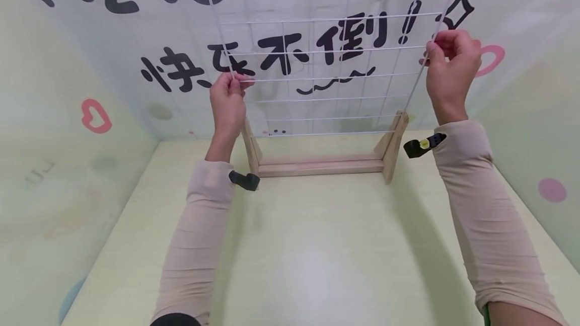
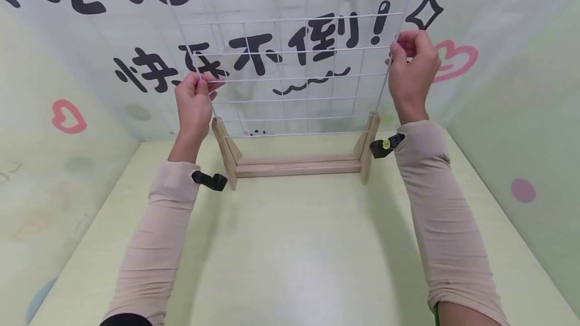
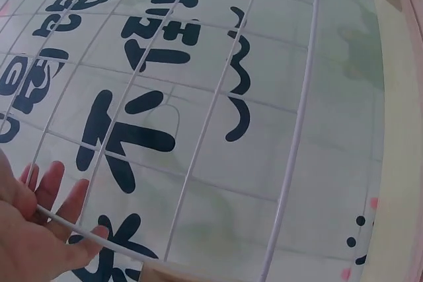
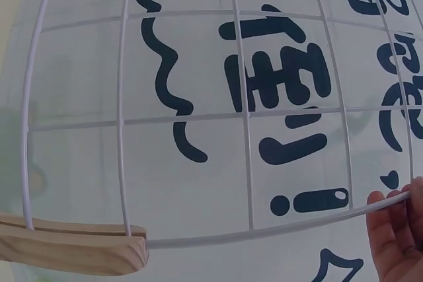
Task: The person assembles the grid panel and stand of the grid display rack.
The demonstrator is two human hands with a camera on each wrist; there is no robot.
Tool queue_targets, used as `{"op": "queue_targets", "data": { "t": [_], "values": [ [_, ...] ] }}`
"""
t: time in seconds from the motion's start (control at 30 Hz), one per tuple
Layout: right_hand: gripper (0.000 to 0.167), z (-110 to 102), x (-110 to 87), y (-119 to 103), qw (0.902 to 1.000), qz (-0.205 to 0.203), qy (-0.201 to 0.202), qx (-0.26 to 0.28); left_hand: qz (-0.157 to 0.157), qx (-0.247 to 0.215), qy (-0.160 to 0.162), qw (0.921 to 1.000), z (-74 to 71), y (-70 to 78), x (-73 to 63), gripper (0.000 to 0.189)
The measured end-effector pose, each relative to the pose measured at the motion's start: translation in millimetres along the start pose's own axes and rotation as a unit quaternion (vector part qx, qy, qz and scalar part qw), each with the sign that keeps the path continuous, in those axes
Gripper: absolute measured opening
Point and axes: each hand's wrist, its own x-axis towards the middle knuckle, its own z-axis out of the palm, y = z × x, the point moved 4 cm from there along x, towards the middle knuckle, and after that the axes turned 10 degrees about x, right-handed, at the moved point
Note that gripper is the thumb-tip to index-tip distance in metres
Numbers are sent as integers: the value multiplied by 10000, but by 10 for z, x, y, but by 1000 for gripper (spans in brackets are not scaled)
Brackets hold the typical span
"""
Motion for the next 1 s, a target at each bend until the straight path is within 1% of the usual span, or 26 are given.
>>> {"op": "queue_targets", "data": {
  "t": [0.1,0.33,0.43,0.57,0.67,0.8,1.0],
  "values": [
    [10,-8,-6,14,9996,61,-27,259,28,333,11,9994,-21,-25,-3,20],
    [11,-56,-30,50,9996,127,-57,250,139,574,-144,9982,-23,-92,-11,20],
    [9,-75,-35,77,9991,171,-112,375,74,659,-199,9976,-29,-121,-24,21],
    [9,-93,-63,130,9994,177,-121,282,49,793,-277,9965,-42,-161,-47,21],
    [9,-91,-95,184,9999,115,-102,43,96,897,-308,9954,-66,-195,-63,21],
    [9,-72,-113,240,9999,-20,-122,-57,103,953,-308,9949,-99,-242,-72,21],
    [8,-76,-98,268,9999,-102,-79,-75,68,795,-369,9961,-86,-267,-63,20]
  ]
}}
